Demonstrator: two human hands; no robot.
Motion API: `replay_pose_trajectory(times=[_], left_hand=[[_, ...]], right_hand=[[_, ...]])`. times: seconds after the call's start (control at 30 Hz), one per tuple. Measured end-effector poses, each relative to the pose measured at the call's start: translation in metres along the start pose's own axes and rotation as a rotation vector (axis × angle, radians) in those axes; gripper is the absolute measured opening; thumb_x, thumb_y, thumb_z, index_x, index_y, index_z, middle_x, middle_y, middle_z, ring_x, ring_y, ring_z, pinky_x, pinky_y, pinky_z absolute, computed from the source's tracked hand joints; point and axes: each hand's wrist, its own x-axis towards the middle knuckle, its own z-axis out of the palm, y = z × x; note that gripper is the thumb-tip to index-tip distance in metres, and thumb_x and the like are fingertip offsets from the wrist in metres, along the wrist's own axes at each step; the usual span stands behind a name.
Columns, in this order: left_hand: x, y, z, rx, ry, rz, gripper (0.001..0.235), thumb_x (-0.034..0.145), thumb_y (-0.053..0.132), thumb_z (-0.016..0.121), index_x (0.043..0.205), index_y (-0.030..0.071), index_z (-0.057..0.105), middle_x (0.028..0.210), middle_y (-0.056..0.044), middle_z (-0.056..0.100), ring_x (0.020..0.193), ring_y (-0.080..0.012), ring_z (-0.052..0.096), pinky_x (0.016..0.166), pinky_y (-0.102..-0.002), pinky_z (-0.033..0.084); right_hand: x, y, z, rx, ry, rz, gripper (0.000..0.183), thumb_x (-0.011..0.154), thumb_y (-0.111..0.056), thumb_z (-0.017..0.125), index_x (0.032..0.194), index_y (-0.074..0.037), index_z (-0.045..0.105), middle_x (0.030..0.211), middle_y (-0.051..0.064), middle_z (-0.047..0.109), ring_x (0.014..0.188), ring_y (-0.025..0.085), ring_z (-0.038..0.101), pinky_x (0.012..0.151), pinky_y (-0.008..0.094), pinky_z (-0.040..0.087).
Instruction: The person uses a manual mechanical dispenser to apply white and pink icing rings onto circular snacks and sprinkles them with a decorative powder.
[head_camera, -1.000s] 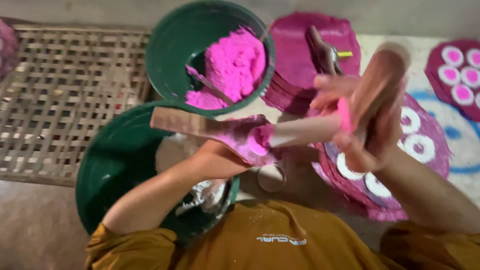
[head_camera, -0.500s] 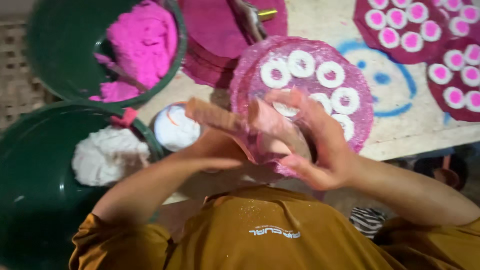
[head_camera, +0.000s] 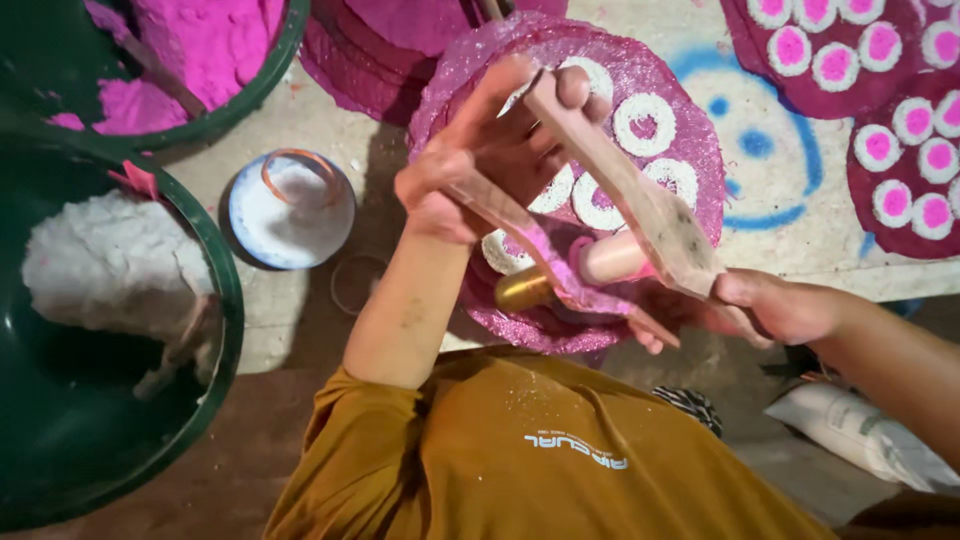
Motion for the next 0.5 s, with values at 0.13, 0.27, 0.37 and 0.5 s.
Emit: replay_pose_trajectory(times=[0.13,0.27,0.37,0.5], left_hand=[[0.003,-0.017,-0.02,0.014,0.049,0.068,0.054,0.085,0.028,0.06,0.134,0.005,0.054,0.112,-0.008,0.056,0.11,-0.0249,0.05,0.1,-0.037,0.038],[0.011,-0.016,-0.035,0.072,0.062,0.123,0.039,0.079,0.03,0.062,0.113,0.014,0.053,0.112,-0.002,0.055,0.115,-0.0196,0.051,0.111,-0.036,0.037],[0.007,-0.023,-0.047,-0.038,0.089,0.165,0.04,0.081,0.031,0.061,0.115,0.014,0.051,0.108,0.0,0.054,0.113,-0.018,0.053,0.115,-0.039,0.039],[0.001,-0.03,-0.067,-0.162,0.166,0.22,0.041,0.088,0.039,0.06,0.12,0.013,0.051,0.107,0.001,0.054,0.105,-0.017,0.055,0.112,-0.039,0.041]], right_hand=[[-0.011,-0.016,-0.017,-0.254,0.082,0.12,0.098,0.093,-0.074,0.043,0.151,0.005,0.04,0.137,0.019,0.058,0.13,0.029,0.058,0.113,0.043,0.043],[-0.012,-0.012,-0.035,-0.222,0.297,0.289,0.096,0.087,-0.07,0.04,0.157,-0.004,0.032,0.146,0.01,0.056,0.135,0.022,0.051,0.112,0.04,0.036],[-0.005,0.003,-0.043,-0.22,0.283,0.225,0.095,0.092,-0.072,0.035,0.153,0.0,0.041,0.138,0.014,0.06,0.125,0.025,0.056,0.108,0.042,0.042],[0.011,0.02,-0.042,-0.284,0.349,0.178,0.098,0.091,-0.078,0.028,0.145,0.001,0.05,0.125,0.013,0.066,0.115,0.022,0.06,0.101,0.037,0.045]])
